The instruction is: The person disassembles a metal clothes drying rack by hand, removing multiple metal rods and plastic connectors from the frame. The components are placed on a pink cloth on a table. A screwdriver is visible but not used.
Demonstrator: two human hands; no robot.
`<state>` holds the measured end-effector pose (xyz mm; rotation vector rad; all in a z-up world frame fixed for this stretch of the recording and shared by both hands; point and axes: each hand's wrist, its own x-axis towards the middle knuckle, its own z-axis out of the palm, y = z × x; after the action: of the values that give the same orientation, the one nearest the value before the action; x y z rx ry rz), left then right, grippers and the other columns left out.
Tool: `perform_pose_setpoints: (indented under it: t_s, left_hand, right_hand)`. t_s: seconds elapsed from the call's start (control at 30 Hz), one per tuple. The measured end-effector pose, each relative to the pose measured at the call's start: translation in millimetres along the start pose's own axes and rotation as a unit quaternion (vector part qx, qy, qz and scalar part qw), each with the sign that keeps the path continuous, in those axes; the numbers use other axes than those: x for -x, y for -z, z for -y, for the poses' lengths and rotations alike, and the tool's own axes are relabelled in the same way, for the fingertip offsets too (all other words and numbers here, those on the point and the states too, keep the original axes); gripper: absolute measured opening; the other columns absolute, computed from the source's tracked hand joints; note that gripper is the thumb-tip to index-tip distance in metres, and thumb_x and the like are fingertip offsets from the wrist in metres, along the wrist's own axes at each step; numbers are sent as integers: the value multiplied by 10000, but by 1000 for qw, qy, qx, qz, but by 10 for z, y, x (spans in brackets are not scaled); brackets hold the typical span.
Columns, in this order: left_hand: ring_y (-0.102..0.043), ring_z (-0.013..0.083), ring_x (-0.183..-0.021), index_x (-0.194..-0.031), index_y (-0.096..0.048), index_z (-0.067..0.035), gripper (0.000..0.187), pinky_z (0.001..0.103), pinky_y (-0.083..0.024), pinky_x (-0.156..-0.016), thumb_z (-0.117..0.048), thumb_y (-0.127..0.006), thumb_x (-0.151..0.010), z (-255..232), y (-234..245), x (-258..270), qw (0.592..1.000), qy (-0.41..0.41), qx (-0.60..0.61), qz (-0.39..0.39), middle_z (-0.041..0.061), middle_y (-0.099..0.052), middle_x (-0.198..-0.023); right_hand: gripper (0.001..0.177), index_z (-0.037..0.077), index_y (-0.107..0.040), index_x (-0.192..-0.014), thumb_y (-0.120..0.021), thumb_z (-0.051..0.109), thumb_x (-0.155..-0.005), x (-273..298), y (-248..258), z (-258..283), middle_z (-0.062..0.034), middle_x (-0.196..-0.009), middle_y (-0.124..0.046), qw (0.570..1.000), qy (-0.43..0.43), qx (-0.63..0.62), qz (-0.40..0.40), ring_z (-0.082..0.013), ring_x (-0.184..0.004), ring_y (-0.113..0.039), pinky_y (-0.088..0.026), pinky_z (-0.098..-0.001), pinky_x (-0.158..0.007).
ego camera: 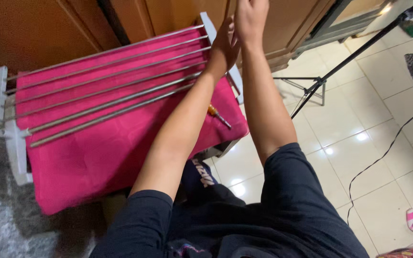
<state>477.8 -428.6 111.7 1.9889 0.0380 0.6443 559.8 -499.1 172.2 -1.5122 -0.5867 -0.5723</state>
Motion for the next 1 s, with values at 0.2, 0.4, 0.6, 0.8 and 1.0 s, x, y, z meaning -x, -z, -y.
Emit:
perform_pose_setpoints:
  t_s: [0.2, 0.4, 0.6, 0.8, 1.0]
  left_hand:
    - [-577, 380, -1249, -1439, -392, 4, 521, 416, -494, -1035, -81, -633, -984, 7, -81, -455, 930, -295, -199, -92, 263, -567, -1368]
    - [-688, 363, -932, -1138, -583, -16, 249, 424, -541, -814, -242, -574, -1034, -20, -52, -336, 998, -50, 25, 19, 216, -713, -991]
    - [-607, 219, -627, -867, -615, -13, 301, 375, -481, -595, -276, -606, -1013, 333, -211, -151, 992, 8, 121, 41, 91, -614, -663]
    - [-509, 145, -529, -787, -631, -27, 441, 342, -437, -531, -428, -710, -954, 590, -288, 77, 990, 102, 86, 46, 11, -526, -566]
    - [-487, 152, -549, -777, -688, -51, 465, 350, -458, -577, -491, -701, -927, 461, -236, 89, 991, 101, 75, 50, 7, -538, -552]
  right_hand:
    - [223, -48, -579, -800, -636, 51, -991, -71, 32, 455, -18, -673, -587, 993, 54, -105, -13, -116, -638, -556, -464, -301, -576]
    - [337, 23, -470, -665, -582, 55, -981, -184, 45, 465, 48, -546, -468, 972, -77, -218, 32, -64, -484, -444, -332, -276, -466]
    - [363, 49, -331, -703, -607, 2, -934, -303, -92, 387, 53, -616, -341, 986, 43, -147, -60, -65, -579, -308, -236, -317, -512]
    - [520, 74, -339, -684, -729, 172, -1013, -305, -33, 523, 58, -611, -329, 995, 9, -79, -58, -58, -583, -286, -249, -307, -491]
    - [442, 135, -432, -663, -668, 212, -1029, -295, 82, 655, 37, -514, -417, 952, -114, -278, 54, -88, -383, -383, -280, -298, -369]
